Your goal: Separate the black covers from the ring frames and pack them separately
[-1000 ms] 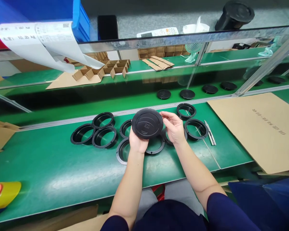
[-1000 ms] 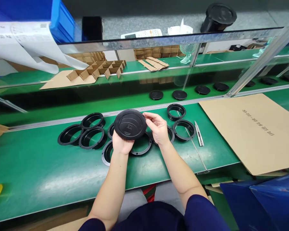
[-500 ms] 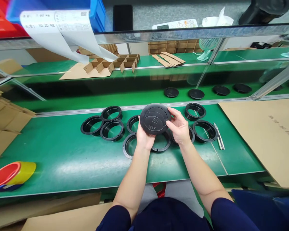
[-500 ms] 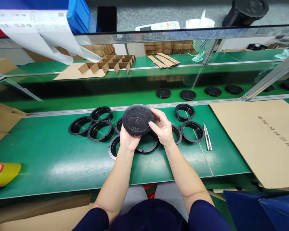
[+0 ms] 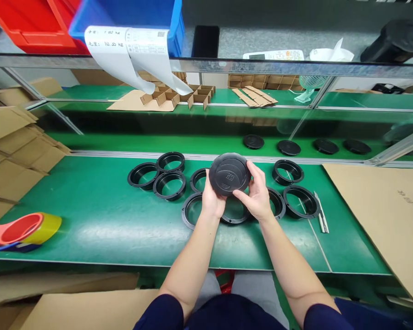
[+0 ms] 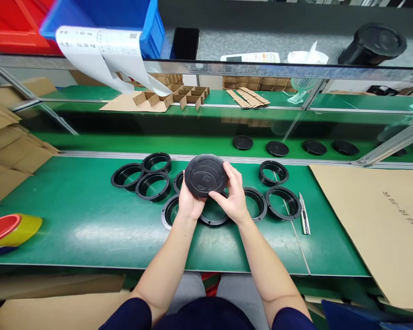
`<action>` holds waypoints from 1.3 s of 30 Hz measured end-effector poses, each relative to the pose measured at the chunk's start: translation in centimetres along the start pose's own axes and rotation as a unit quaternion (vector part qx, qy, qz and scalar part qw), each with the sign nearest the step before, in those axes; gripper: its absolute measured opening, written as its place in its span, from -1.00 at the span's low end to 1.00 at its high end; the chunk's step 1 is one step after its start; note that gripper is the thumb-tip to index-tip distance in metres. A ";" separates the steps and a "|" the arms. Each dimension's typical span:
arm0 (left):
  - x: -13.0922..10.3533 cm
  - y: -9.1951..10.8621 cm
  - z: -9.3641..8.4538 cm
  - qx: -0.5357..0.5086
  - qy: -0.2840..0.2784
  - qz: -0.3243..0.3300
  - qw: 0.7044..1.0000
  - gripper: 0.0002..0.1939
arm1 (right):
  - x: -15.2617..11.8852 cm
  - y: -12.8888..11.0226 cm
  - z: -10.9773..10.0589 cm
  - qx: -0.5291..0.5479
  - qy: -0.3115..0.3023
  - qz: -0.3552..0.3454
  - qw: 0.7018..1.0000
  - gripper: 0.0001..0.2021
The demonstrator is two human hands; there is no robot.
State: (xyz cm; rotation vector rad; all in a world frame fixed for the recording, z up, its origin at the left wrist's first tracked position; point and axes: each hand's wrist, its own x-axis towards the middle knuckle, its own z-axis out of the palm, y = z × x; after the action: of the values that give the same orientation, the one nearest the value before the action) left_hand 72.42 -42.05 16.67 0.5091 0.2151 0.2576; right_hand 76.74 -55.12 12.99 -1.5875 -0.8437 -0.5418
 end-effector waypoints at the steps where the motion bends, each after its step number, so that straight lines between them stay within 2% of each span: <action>1: 0.1 0.0 -0.1 0.004 0.001 0.011 1.000 -0.54 | 0.0 0.2 0.0 0.004 0.002 -0.002 1.000 -0.23; 4: 0.2 -0.3 -0.5 0.037 0.006 0.049 0.998 -0.56 | 0.0 0.6 -0.3 0.002 0.026 0.000 1.000 -0.41; 6: 0.2 -0.6 -0.7 0.080 0.006 0.087 0.993 -0.55 | 0.2 0.4 -0.7 -0.025 0.051 -0.002 0.998 -0.45; 9: -0.2 -1.2 -0.9 0.182 -0.026 0.167 0.969 -0.54 | 0.5 -0.8 -1.2 -0.102 0.069 -0.041 0.992 -0.32; 12: -0.6 -1.8 -1.0 0.277 -0.087 0.200 0.936 -0.59 | 0.8 -2.3 -1.3 -0.161 0.032 -0.081 0.983 -0.23; 15: -0.6 -2.0 -1.1 0.303 -0.119 0.188 0.927 -0.63 | 0.8 -3.2 -1.2 -0.169 0.011 -0.063 0.984 -0.49; 17: -0.6 -2.0 -1.0 0.297 -0.122 0.179 0.930 -0.64 | 0.7 -3.4 -1.0 -0.161 0.030 -0.033 0.986 -0.67; 20: -0.6 -2.0 -0.7 0.276 -0.128 0.156 0.940 -0.66 | 0.6 -3.5 -1.0 -0.145 0.060 -0.005 0.988 -0.79; 25: -0.7 -2.5 -0.5 0.255 -0.119 0.111 0.953 -0.62 | 1.1 -3.6 -1.4 -0.127 0.086 0.008 0.988 -0.69; 28: -0.5 -2.6 -0.7 0.259 -0.115 0.067 0.957 -0.60 | 1.3 -3.5 -1.7 -0.119 0.112 0.008 0.987 -0.71; 34: -0.3 -1.6 -0.8 0.219 -0.103 0.018 0.970 -0.53 | 1.3 -2.8 -2.1 -0.113 0.194 0.029 0.974 -0.75; 39: 0.0 -1.0 -0.9 0.222 -0.078 0.011 0.972 -0.56 | 1.4 -2.8 -2.0 -0.095 0.191 0.049 0.976 -0.72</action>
State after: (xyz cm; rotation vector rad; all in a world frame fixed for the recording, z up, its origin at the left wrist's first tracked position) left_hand 72.33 -42.51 15.41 0.9733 0.1119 0.1893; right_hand 75.71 -56.65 16.21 -1.6174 -0.4311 -0.8435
